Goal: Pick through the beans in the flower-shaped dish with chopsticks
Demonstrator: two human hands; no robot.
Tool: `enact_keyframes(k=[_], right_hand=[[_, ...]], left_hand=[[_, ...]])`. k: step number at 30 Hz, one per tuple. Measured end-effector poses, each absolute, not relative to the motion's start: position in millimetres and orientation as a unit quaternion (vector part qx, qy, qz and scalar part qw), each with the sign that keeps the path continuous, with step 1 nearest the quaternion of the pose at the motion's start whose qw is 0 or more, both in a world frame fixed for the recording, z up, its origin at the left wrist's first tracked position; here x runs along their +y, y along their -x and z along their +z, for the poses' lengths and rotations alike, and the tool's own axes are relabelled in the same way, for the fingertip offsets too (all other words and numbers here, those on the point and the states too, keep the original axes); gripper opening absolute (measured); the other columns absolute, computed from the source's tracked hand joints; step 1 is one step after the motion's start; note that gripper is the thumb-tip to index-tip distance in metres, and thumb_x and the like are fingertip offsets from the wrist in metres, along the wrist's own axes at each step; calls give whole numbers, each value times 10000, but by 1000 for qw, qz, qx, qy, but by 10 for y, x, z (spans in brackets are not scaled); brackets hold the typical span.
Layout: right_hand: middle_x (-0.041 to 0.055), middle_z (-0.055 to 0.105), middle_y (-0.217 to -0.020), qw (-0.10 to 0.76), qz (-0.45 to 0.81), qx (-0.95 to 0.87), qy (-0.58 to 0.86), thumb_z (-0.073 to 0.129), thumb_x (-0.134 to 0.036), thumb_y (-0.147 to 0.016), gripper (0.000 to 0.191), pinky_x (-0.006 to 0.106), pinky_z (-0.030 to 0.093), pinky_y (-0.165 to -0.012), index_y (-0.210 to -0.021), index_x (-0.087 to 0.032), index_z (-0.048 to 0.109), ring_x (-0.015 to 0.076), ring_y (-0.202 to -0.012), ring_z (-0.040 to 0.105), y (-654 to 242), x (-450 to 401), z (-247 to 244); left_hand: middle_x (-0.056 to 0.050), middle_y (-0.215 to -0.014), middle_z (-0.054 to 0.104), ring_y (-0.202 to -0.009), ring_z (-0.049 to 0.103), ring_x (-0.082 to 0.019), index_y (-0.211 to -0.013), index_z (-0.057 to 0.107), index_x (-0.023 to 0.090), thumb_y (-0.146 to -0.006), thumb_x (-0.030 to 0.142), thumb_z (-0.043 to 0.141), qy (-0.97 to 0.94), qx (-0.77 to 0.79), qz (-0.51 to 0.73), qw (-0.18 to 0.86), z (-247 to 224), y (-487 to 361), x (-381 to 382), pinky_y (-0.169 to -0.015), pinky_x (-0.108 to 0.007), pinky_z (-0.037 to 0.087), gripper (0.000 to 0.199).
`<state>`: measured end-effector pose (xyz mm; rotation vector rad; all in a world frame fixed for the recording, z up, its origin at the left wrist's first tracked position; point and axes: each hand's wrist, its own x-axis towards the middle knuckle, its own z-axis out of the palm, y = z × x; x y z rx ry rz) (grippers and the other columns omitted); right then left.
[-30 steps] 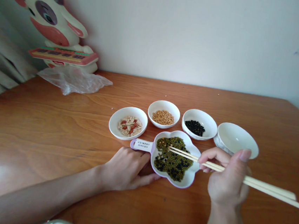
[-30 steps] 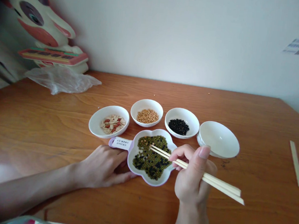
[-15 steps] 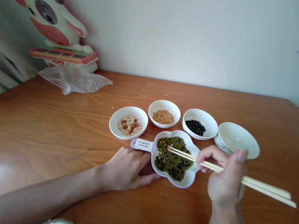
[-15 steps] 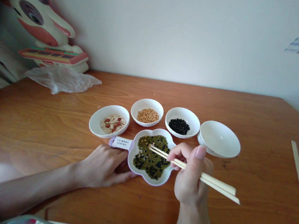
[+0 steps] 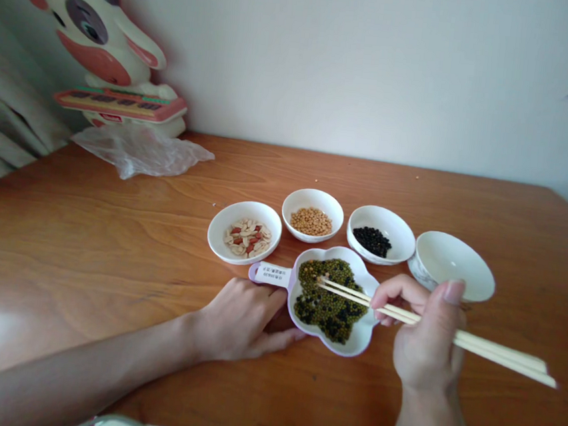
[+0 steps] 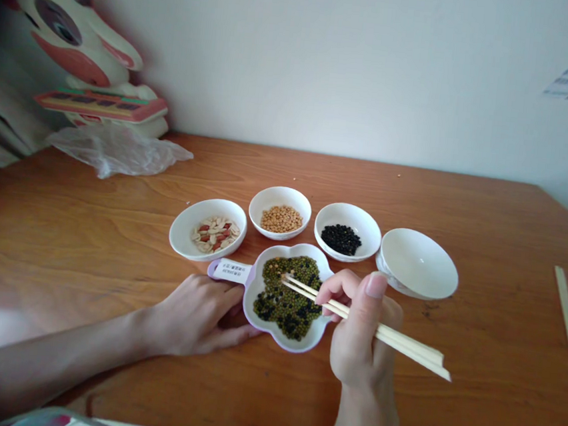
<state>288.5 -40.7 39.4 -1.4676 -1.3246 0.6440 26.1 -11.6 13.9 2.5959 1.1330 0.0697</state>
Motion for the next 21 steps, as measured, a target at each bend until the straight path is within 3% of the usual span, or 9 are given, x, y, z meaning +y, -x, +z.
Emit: enact_keyframes(k=[8,15,21], right_hand=[[51,560,-441,528,233,-530,621,143,-755,-994,889,308,379,-442,-500,-216,649,153,-452,547,-2833,-433,448],[48,563,-420,559,195,-507,626,163,-743,-997,888,321,374,-455,-508,-207,675,153,-434,543,-2779,-465,465],[84,607,-445,549,181,-539,613,32,-771,-971,968,316,399,-457,-496,-204,658,179,-457,596,-2902,-444,411]], left_hand=[[-112,-947,757,-803,720,-269,-962,647,179,-1026,694,405,-909,388,31,149,129,-259,-106,-698,-367,549,572],[-94,-885,748,-702,680,-209,-904,636,179,-1014,692,446,-907,390,49,152,127,-258,-109,-633,-312,509,558],[-87,-884,750,-700,683,-225,-909,632,185,-1025,678,430,-908,388,37,152,137,-264,-105,-628,-334,512,546]])
